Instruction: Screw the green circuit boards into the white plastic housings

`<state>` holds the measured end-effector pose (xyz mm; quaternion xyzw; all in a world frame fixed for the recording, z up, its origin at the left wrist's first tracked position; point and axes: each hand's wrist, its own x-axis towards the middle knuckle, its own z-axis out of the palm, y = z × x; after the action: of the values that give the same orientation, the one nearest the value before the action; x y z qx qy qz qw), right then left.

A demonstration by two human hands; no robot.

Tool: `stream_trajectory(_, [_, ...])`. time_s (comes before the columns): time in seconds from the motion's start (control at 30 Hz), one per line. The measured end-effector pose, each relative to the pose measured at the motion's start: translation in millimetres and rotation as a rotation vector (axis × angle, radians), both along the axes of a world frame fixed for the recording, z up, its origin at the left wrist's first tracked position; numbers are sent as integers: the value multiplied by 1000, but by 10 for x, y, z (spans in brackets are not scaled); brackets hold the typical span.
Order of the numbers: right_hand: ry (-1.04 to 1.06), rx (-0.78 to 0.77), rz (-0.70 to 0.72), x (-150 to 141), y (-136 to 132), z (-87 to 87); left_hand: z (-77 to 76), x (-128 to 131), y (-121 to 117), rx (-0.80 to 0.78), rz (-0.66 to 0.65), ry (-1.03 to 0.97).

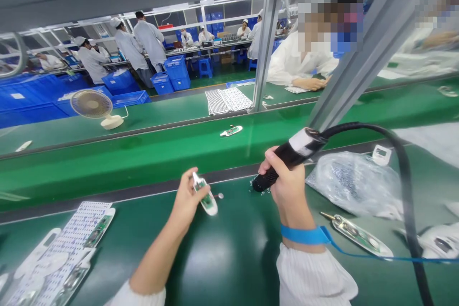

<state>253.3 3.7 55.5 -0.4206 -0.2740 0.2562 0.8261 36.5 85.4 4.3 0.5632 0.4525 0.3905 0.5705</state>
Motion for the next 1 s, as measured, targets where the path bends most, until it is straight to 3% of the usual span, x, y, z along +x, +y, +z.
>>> stream_trajectory(0.07, [5,43,30,-60,-3,49,-132,-53,-254,17,15,40])
stream_trajectory(0.13, [-4,71,77,-146,-6,117,-219,-67,-380,126,19,225])
stream_trajectory(0.23, [-72,70,166,-302,-5,223,-249,-72,-414,369,18,606])
stream_trajectory(0.33, [-140,51,235,-465,0,288,-226,-87,-425,567,29,792])
stream_trajectory(0.4, [-158,33,280,-564,1,304,-215,-94,-460,683,5,752])
stream_trajectory(0.57, [-188,16,372,-743,-9,305,-216,-73,-557,908,-246,469])
stream_trajectory(0.7, [-200,17,407,-805,-15,310,-246,-47,-555,895,-246,416])
stream_trajectory(1.0, [-195,31,431,-810,-31,329,-316,1,-524,568,-219,319])
